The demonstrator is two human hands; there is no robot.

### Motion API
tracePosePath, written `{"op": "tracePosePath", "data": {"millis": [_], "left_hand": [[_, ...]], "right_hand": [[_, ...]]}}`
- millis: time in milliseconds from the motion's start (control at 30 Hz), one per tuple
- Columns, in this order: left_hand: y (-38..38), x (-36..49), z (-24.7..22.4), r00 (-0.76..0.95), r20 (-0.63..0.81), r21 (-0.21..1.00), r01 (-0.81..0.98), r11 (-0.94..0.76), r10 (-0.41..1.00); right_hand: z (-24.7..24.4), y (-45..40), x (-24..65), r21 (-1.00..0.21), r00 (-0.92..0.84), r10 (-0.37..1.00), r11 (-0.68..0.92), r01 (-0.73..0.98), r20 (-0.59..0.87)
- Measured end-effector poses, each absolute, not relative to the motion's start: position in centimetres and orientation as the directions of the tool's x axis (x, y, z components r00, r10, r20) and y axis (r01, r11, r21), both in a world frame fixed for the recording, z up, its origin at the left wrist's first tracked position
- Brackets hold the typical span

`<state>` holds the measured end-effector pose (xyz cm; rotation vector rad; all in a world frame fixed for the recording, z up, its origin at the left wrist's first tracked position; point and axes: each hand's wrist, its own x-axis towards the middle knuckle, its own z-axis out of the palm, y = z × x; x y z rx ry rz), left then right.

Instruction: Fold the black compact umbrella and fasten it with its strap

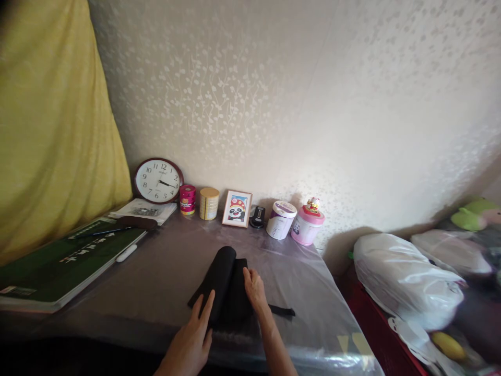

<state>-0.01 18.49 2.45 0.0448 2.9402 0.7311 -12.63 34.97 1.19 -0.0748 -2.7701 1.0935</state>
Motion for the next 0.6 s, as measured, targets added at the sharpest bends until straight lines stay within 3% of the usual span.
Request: {"op": "tracePosePath", "data": {"millis": [333,600], "left_hand": [[18.7,-0.2,2.5,-0.991,-0.117,0.464,0.000,0.886,0.062],[18.7,-0.2,2.5,-0.989,-0.138,0.484,-0.018,0.875,0.056]], "right_hand": [[2.4,32.6,-12.7,-0.720,-0.958,0.062,0.673,-0.167,0.280],[3.6,29.2,-13.4,-0.755,-0.965,0.047,0.634,-0.169,0.256]]}}
